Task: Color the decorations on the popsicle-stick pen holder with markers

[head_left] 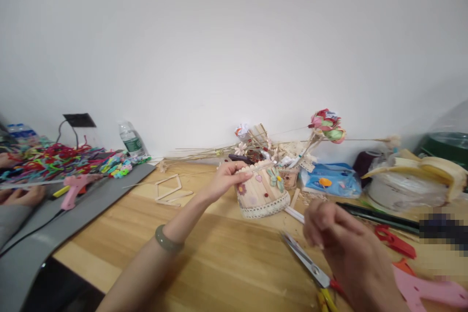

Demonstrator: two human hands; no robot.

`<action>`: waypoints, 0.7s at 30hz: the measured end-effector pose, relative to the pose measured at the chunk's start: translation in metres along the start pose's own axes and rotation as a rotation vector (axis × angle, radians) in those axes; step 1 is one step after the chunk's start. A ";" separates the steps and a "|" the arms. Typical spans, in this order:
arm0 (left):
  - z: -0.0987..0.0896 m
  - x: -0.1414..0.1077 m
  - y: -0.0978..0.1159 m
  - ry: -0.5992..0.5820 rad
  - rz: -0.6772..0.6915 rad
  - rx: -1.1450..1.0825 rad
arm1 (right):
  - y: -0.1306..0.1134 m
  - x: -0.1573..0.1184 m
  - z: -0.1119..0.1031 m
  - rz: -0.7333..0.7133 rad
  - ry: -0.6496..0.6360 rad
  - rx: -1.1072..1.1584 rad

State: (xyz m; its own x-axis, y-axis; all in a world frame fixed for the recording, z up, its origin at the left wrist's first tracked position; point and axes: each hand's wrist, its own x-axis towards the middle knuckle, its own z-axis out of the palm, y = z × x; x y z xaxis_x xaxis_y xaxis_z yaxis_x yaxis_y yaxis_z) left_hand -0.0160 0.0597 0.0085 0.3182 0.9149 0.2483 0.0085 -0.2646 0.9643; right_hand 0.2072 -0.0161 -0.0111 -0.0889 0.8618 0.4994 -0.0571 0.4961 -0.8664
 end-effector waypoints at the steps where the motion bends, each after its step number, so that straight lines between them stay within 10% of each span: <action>1: -0.002 0.001 -0.002 0.004 0.011 -0.019 | 0.007 0.001 -0.003 0.053 0.071 0.043; 6: -0.007 0.001 -0.006 -0.052 0.074 -0.092 | 0.041 0.002 0.002 0.296 0.213 0.190; 12: -0.006 -0.004 -0.003 -0.150 0.124 -0.129 | 0.040 -0.003 0.019 0.518 -0.062 0.504; 21: -0.014 -0.003 -0.008 -0.237 0.113 -0.142 | 0.048 -0.004 0.018 0.279 -0.072 0.413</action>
State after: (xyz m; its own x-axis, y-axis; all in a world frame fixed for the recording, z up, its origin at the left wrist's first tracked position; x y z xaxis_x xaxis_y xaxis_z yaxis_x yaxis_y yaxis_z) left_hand -0.0308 0.0631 0.0008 0.5223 0.7809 0.3426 -0.1667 -0.3004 0.9391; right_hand 0.1869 0.0023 -0.0542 -0.2245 0.9390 0.2607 -0.4092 0.1519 -0.8997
